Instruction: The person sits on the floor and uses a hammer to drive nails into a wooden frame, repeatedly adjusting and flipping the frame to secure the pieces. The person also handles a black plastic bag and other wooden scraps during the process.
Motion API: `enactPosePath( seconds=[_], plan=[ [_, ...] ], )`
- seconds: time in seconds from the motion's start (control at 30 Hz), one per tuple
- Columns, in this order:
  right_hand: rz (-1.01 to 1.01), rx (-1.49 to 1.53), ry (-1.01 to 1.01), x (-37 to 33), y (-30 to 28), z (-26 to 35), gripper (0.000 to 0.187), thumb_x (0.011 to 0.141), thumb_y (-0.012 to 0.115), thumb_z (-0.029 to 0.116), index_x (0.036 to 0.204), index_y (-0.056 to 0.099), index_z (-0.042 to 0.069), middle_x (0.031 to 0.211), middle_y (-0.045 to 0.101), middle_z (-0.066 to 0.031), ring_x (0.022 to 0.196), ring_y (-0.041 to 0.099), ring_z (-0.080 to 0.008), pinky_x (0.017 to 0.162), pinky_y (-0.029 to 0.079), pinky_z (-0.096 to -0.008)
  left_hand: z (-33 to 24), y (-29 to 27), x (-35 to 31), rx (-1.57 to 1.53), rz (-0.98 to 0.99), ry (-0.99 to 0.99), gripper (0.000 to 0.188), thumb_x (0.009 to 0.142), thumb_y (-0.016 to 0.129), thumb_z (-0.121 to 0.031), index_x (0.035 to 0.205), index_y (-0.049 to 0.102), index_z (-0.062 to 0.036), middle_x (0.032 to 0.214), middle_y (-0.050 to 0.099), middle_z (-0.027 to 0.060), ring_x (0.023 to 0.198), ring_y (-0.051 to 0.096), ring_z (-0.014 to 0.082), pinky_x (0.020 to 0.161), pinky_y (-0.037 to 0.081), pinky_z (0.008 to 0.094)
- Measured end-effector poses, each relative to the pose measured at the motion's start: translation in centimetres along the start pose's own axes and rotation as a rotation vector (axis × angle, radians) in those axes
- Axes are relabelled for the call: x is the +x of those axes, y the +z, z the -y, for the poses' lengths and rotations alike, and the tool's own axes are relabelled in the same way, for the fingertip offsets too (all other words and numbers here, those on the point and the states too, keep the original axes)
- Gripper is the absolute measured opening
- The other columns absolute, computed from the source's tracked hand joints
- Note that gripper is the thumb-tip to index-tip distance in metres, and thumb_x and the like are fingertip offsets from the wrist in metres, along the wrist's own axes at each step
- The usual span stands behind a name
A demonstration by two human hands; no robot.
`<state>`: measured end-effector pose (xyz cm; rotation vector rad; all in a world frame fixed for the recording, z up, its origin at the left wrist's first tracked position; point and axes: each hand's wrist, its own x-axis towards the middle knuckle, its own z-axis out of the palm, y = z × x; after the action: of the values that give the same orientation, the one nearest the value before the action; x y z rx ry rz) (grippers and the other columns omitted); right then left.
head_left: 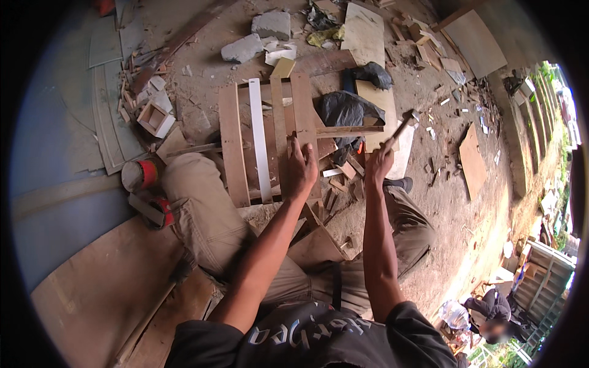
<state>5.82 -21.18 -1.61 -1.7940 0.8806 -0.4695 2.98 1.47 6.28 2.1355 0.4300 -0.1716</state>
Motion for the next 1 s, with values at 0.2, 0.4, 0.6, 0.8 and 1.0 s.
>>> enactPosePath(
  seconds=[0.2, 0.4, 0.6, 0.8, 1.0],
  plan=[
    [0.535, 0.346, 0.023, -11.8, -4.7, 5.7, 0.035, 0.106, 0.042, 0.034, 0.086, 0.050, 0.007, 0.063, 0.042, 0.0058, 0.052, 0.038, -0.0042, 0.045, 0.031, -0.0229, 2.4, 1.7, 0.6, -0.163, -0.150, 0.128, 0.055, 0.104, 0.032, -0.036, 0.143, 0.040, 0.0017, 0.123, 0.059, 0.0303, 0.115, 0.055, 0.0473, 0.098, 0.045, 0.0481],
    [0.595, 0.032, 0.001, -16.3, -5.5, 3.4, 0.048, 0.105, 0.042, 0.043, 0.084, 0.055, 0.002, 0.063, 0.044, 0.0013, 0.059, 0.041, -0.0071, 0.051, 0.034, -0.0278, 0.0, 0.7, -0.6, -0.155, -0.068, 0.079, 0.051, 0.103, 0.034, -0.023, 0.142, 0.036, 0.0100, 0.132, 0.050, 0.0371, 0.123, 0.051, 0.0469, 0.101, 0.044, 0.0453],
    [0.637, 0.054, 0.030, -17.6, -6.4, 4.0, 0.050, 0.105, 0.039, 0.045, 0.087, 0.056, 0.001, 0.064, 0.045, 0.0004, 0.058, 0.043, -0.0094, 0.052, 0.037, -0.0298, 2.3, 1.6, 0.4, -0.100, -0.198, 0.121, 0.054, 0.103, 0.031, -0.034, 0.144, 0.040, -0.0007, 0.132, 0.055, 0.0287, 0.120, 0.053, 0.0443, 0.100, 0.044, 0.0476],
    [0.711, -0.030, -0.189, -18.0, -4.5, 6.8, 0.048, 0.106, 0.035, 0.043, 0.085, 0.050, 0.004, 0.064, 0.043, 0.0008, 0.056, 0.041, -0.0097, 0.050, 0.034, -0.0286, 2.8, 1.3, 0.5, -0.042, -0.145, 0.173, 0.049, 0.101, 0.033, -0.026, 0.139, 0.045, 0.0030, 0.127, 0.055, 0.0302, 0.115, 0.054, 0.0452, 0.099, 0.044, 0.0475],
    [0.794, -0.188, -0.222, -16.8, -3.0, 6.7, 0.052, 0.106, 0.034, 0.046, 0.087, 0.052, 0.000, 0.064, 0.047, -0.0039, 0.058, 0.044, -0.0132, 0.053, 0.038, -0.0317, 3.5, 1.7, 0.6, -0.030, -0.177, 0.258, 0.048, 0.101, 0.033, -0.024, 0.138, 0.045, 0.0043, 0.127, 0.054, 0.0302, 0.116, 0.054, 0.0449, 0.098, 0.045, 0.0459]
  ],
)
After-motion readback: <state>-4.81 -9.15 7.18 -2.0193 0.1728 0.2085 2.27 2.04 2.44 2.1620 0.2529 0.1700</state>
